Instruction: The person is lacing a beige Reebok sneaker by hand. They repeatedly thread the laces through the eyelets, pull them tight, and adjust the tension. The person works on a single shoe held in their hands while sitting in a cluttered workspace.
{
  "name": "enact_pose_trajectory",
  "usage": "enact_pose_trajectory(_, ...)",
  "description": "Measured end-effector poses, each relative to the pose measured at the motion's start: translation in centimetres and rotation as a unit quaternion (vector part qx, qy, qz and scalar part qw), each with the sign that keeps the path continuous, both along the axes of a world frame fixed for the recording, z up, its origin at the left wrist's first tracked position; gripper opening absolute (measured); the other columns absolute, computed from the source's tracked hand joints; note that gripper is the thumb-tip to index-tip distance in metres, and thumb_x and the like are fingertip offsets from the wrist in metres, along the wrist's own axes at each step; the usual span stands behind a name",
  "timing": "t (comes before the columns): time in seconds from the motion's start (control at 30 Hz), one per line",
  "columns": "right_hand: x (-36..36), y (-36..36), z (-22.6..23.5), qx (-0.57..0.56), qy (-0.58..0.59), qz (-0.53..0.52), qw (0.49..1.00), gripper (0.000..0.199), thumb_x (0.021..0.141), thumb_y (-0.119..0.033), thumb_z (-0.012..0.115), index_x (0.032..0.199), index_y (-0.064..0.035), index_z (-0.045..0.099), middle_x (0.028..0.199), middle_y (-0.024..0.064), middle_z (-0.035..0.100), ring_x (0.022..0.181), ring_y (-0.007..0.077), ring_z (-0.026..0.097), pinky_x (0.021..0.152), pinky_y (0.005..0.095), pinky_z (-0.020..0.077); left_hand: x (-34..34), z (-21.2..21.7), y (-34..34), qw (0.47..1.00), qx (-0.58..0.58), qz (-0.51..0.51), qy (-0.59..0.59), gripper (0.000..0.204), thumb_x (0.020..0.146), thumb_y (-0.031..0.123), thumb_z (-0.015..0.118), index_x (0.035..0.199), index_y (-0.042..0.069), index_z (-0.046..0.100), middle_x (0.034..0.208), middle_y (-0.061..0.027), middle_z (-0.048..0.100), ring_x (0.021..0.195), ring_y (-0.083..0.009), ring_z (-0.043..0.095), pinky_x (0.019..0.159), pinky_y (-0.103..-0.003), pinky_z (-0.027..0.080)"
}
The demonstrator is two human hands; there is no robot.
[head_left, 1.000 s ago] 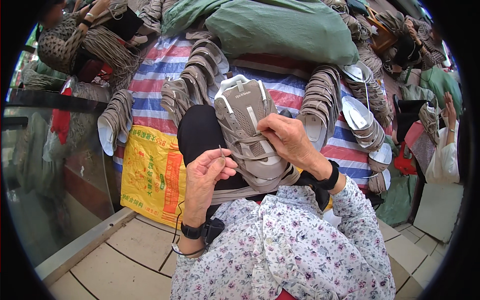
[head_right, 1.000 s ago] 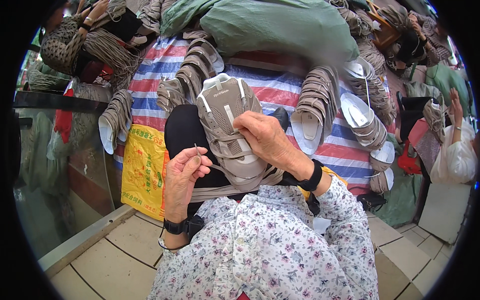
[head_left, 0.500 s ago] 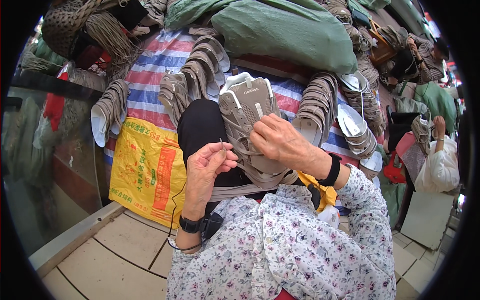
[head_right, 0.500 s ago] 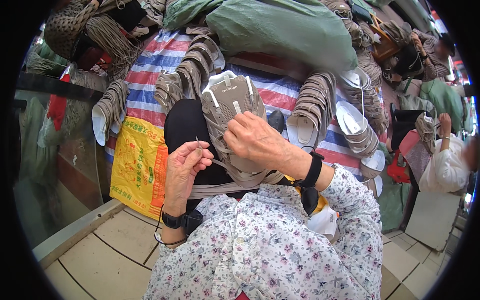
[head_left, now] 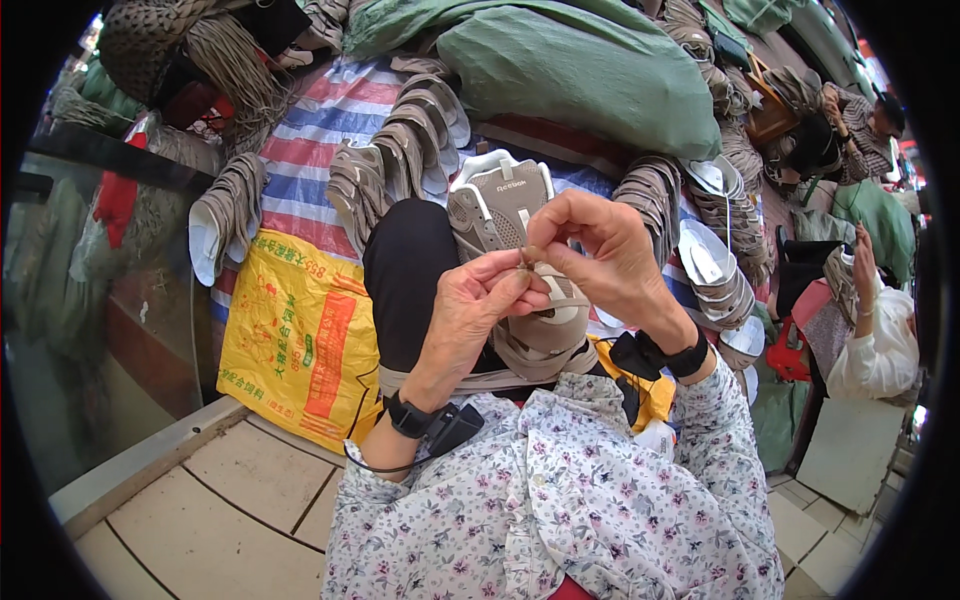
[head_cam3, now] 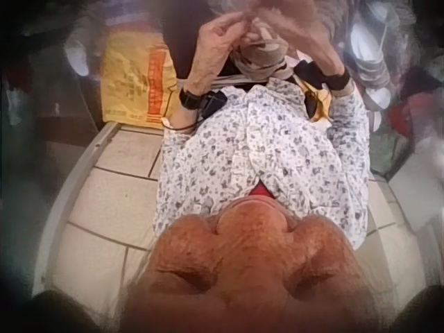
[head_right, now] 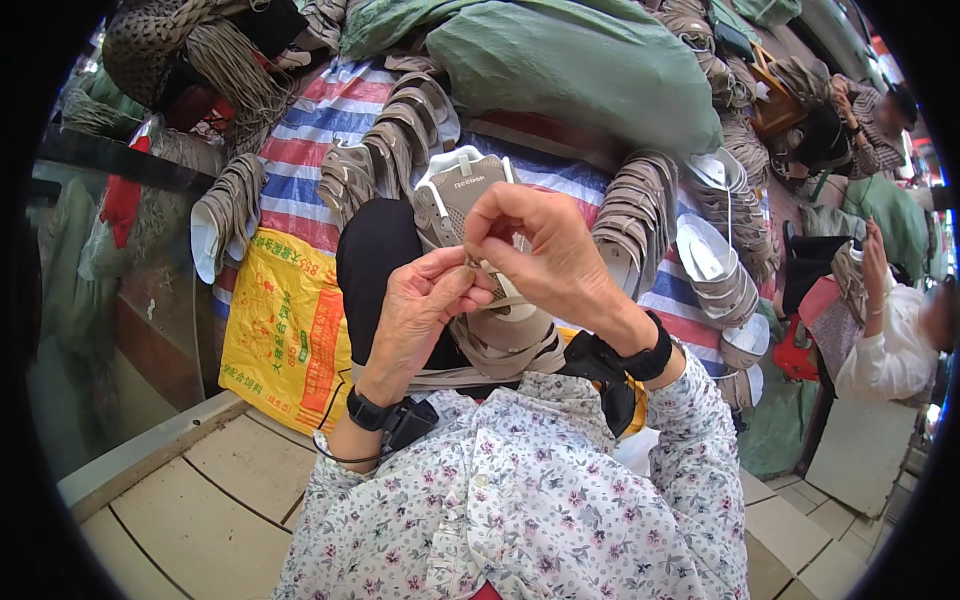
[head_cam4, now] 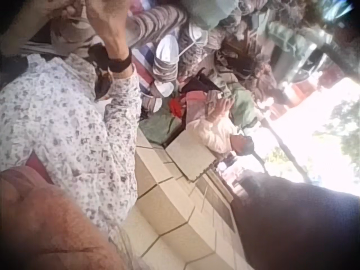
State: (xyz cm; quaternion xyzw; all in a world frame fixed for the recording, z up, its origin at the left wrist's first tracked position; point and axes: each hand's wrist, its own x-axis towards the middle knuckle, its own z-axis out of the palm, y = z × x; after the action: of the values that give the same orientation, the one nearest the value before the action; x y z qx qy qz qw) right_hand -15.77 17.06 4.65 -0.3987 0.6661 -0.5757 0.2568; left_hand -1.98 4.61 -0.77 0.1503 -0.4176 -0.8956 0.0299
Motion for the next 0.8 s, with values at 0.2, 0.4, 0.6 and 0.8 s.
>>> enact_pose_trajectory(0.2, -0.7, 0.7, -1.3, -0.024, -0.107, -0.014, 0.994, 0.007, 0.086, 0.003, 0.067, 0.092, 0.0011, 0.063, 0.087, 0.0013, 0.062, 0.078, 0.0073, 0.060, 0.072, 0.0227, 0.0507, -1.3, 0.2, 0.8, 1.000, -0.004, 0.010, -0.021, 0.029, 0.098, 0.018, 0.061, 0.118, -0.003, 0.063, 0.092, -0.0083, 0.070, 0.076, -0.0083, 0.068, 0.070, -0.018, 0.055)
enact_pose_trajectory(0.4, -1.8, 3.1, -2.1, -0.020, -0.151, -0.100, 0.983, 0.011, 0.089, -0.003, 0.069, 0.098, 0.0011, 0.065, 0.090, 0.0010, 0.065, 0.078, 0.0059, 0.059, 0.071, 0.0206, 0.0495, -1.4, 0.8, 0.5, 0.993, -0.100, 0.043, -0.035, 0.025, 0.098, 0.019, 0.062, 0.111, -0.002, 0.066, 0.084, -0.0051, 0.070, 0.065, -0.0041, 0.063, 0.060, -0.015, 0.050)
enact_pose_trajectory(0.6, -1.8, 6.6, -4.0, 0.012, -0.191, -0.082, 0.978, 0.010, 0.092, -0.007, 0.067, 0.098, 0.0012, 0.065, 0.082, -0.0001, 0.064, 0.072, 0.0048, 0.058, 0.064, 0.0195, 0.0489, -0.6, 2.3, -1.0, 0.932, -0.326, 0.154, -0.031, 0.016, 0.099, 0.013, 0.059, 0.105, 0.002, 0.068, 0.078, -0.0036, 0.069, 0.050, 0.0002, 0.046, 0.045, -0.015, 0.034)
enact_pose_trajectory(0.8, -1.3, 8.3, -6.9, 0.055, -0.159, -0.049, 0.985, 0.008, 0.091, -0.006, 0.065, 0.093, 0.0020, 0.064, 0.078, -0.0015, 0.062, 0.069, 0.0032, 0.056, 0.061, 0.0186, 0.0464, 1.7, 8.7, -8.1, 0.720, -0.616, 0.318, -0.043, 0.014, 0.099, 0.009, 0.057, 0.102, 0.003, 0.069, 0.077, -0.0007, 0.068, 0.056, -0.0019, 0.050, 0.050, -0.019, 0.038)
